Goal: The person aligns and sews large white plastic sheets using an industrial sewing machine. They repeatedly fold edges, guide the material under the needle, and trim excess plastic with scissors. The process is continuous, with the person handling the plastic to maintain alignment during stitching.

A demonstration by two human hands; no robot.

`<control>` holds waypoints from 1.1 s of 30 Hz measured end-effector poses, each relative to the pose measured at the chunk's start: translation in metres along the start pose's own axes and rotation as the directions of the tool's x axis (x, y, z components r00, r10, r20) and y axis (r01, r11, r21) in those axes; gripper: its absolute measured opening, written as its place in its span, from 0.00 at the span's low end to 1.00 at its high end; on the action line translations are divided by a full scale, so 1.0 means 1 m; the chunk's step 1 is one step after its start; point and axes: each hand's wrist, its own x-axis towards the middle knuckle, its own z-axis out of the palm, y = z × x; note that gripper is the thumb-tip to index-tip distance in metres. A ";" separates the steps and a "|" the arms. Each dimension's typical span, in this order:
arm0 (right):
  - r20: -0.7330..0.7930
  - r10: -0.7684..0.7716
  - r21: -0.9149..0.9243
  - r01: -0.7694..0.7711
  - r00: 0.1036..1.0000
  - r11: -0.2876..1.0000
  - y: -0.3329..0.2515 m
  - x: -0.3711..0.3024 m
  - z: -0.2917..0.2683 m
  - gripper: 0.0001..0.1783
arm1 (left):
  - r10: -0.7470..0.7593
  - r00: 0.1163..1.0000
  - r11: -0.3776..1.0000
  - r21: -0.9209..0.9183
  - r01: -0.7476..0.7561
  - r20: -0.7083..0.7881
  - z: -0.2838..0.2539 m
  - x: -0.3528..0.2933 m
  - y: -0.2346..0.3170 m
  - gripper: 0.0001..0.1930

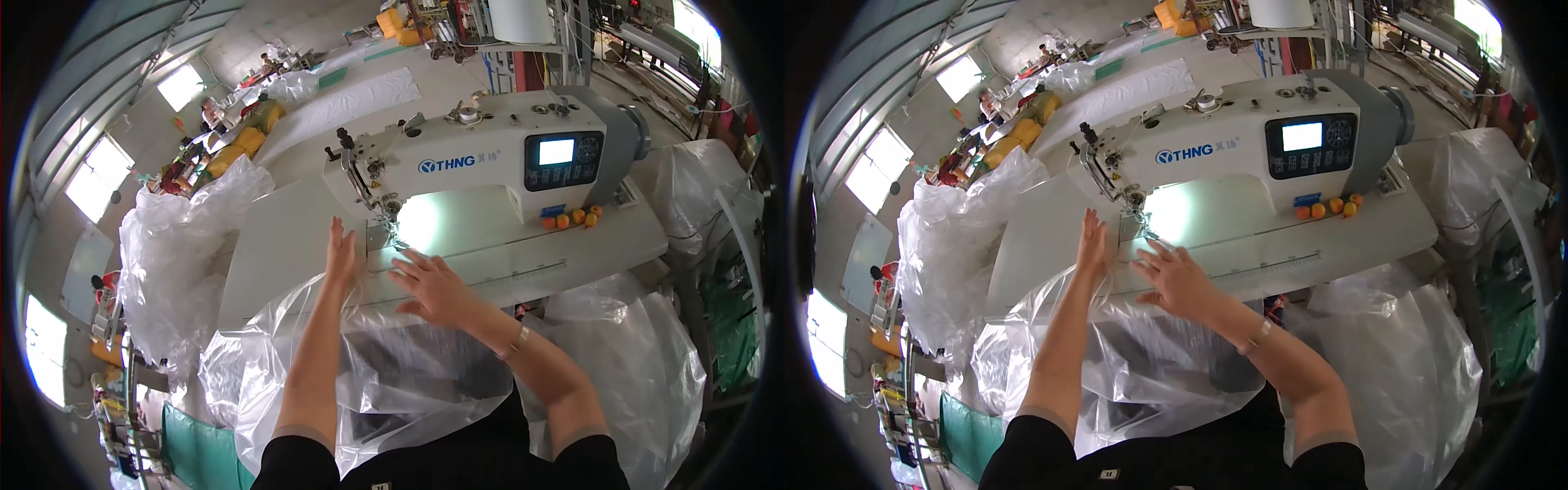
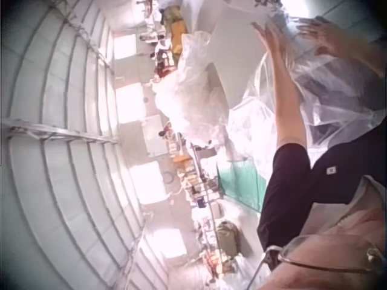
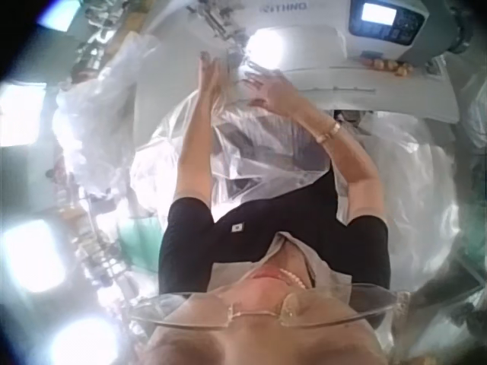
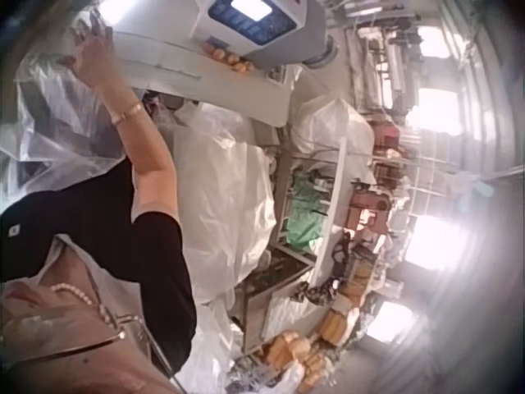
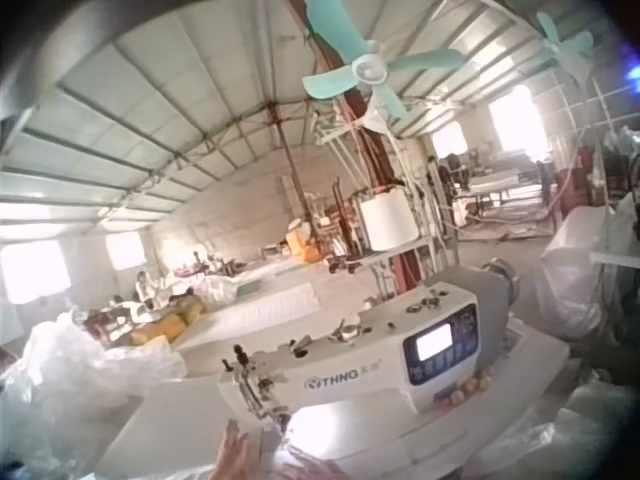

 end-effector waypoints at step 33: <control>-0.043 0.417 -0.202 -0.417 0.908 0.886 0.055 0.002 0.019 0.38 | 0.295 0.955 0.490 0.854 -0.175 0.027 -0.289 0.108 -0.086 0.11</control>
